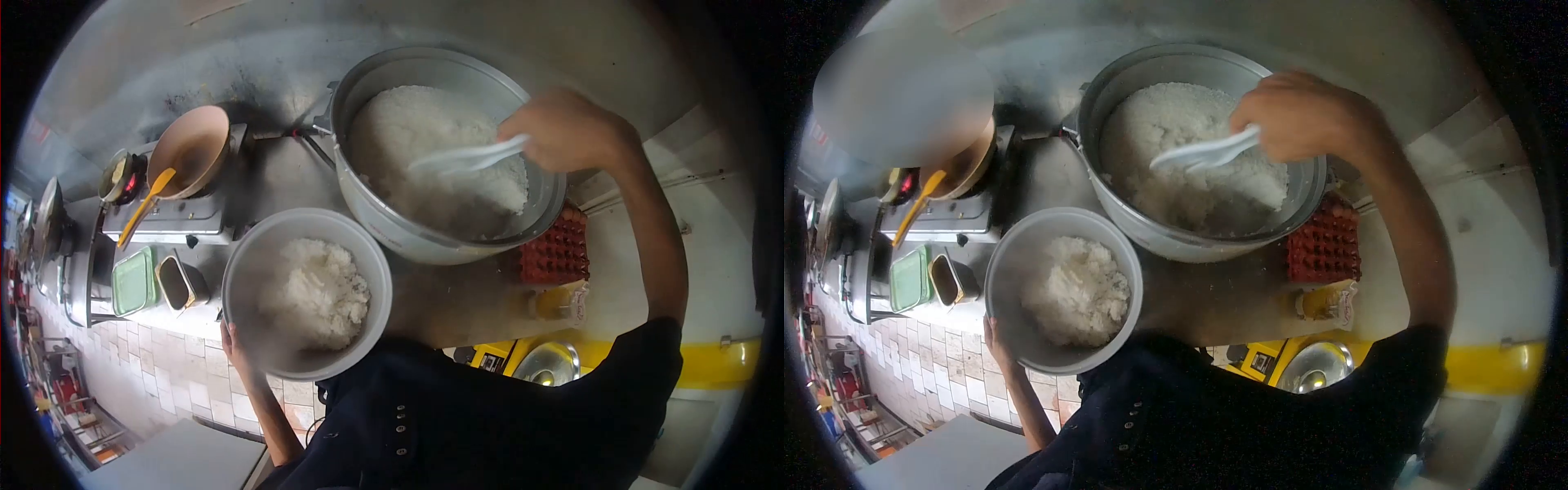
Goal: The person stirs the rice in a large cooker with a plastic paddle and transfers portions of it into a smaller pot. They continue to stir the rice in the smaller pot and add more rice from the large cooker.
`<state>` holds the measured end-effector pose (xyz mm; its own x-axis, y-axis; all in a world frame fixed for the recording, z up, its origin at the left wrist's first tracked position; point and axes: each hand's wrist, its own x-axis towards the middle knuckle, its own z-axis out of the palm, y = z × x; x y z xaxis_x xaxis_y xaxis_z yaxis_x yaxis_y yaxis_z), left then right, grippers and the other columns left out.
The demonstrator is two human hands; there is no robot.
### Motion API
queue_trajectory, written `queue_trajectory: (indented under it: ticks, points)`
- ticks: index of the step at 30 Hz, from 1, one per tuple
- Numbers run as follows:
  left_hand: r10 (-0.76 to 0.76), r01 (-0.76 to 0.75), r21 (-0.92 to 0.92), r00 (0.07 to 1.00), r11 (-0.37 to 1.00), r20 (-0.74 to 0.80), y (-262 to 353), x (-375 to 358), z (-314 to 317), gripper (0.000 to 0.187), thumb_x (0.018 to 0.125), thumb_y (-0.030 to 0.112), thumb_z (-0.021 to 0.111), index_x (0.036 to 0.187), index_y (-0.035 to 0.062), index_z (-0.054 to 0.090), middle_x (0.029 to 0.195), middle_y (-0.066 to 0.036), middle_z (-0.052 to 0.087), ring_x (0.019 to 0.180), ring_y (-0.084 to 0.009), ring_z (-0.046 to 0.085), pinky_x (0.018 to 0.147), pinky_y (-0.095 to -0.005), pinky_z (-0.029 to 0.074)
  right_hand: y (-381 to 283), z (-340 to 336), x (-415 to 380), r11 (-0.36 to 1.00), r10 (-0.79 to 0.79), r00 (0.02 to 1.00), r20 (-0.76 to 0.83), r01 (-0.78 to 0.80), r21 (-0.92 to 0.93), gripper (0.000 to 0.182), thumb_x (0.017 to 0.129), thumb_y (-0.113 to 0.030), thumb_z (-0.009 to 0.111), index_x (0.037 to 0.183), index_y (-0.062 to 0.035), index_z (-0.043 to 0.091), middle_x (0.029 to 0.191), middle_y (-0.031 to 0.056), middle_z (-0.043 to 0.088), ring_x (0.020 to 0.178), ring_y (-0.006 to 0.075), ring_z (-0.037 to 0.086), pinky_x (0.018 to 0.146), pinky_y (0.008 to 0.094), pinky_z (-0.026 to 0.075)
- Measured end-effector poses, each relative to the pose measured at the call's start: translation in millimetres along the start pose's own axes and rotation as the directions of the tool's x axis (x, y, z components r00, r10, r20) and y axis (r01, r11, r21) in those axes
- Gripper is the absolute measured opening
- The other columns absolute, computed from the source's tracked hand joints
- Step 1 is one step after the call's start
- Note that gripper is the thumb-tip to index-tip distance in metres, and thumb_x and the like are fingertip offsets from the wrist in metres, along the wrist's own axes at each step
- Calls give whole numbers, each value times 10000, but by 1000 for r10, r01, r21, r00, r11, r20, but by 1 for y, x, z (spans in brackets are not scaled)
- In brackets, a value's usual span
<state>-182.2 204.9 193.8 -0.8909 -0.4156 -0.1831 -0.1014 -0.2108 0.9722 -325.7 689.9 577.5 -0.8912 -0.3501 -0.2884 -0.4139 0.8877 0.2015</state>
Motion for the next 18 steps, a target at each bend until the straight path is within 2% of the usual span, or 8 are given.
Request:
queue_trajectory:
  ticks: [1, 2, 7, 9, 11, 13, 15, 18]
  points:
    - [-30, 29, -11, 993, 1000, -115, 3, -4, 9, 454, 989, 293, 515, 1337, 3, 473, 1211, -132, 582, 1055, -224, 577, 897, -335, 460, 6, 7, 13, 998, -66, 996, 52, 65, 24, 218, 820, -103, 644, 1022, -36, 688, 845, 151, 684, 842, 328, 650, 804, 434, 488]
    - [-24, 23, -9, 992, 1000, -124, 6, -6, 11, 454, 989, 293, 515, 1337, 3, 473, 1211, -132, 582, 1055, -224, 577, 897, -335, 460, 8, 11, 23, 990, -137, 985, 102, 132, 52, 198, 820, -108, 657, 1000, -35, 689, 868, 161, 681, 847, 350, 636, 788, 436, 480]
    - [-37, 38, 40, 999, 998, -33, 1, -2, -1, 478, 987, 298, 513, 1360, 4, 463, 1234, -138, 577, 1099, -232, 560, 930, -349, 441, 14, 0, 67, 987, -158, 985, 73, 156, 33, 165, 795, -102, 676, 939, -30, 712, 838, 158, 684, 844, 342, 643, 771, 433, 490]
    - [-44, 51, 64, 993, 997, -113, -7, -2, -5, 478, 985, 303, 516, 1354, 2, 471, 1233, -138, 578, 1101, -233, 560, 932, -350, 440, 13, 3, 85, 980, -198, 980, 25, 197, 37, 147, 789, -108, 683, 907, -28, 718, 827, 160, 683, 839, 340, 644, 764, 431, 492]
    - [-43, 59, 81, 983, 995, -181, -8, 0, -7, 479, 983, 308, 519, 1347, 0, 480, 1232, -139, 580, 1103, -234, 560, 935, -351, 439, 5, 1, 101, 982, -177, 979, 104, 182, -43, 128, 788, -136, 698, 852, -29, 723, 813, 168, 681, 833, 337, 646, 759, 420, 494]
    - [-9, 17, 106, 997, 994, -72, -4, 1, -7, 520, 979, 334, 541, 1354, -17, 457, 1230, -145, 566, 1091, -202, 550, 920, -316, 443, -1, 0, 112, 967, -218, 967, 129, 231, -103, 146, 786, -161, 708, 864, -38, 721, 843, 158, 680, 854, 330, 642, 764, 416, 492]
    - [-20, 34, 110, 992, 993, -125, -9, 4, -9, 513, 984, 327, 530, 1355, -19, 455, 1232, -146, 565, 1094, -204, 550, 921, -320, 444, -1, 2, 121, 946, -252, 955, 159, 277, -166, 166, 784, -186, 717, 875, -47, 719, 874, 147, 679, 874, 323, 639, 769, 413, 489]
    - [-35, 51, 100, 986, 994, -164, -7, -1, -4, 483, 989, 302, 511, 1355, -9, 467, 1231, -144, 571, 1094, -219, 557, 920, -331, 447, 7, 15, 135, 971, -229, 957, 177, 238, -32, 216, 774, -217, 734, 919, -61, 695, 936, 117, 652, 935, 302, 618, 795, 406, 481]
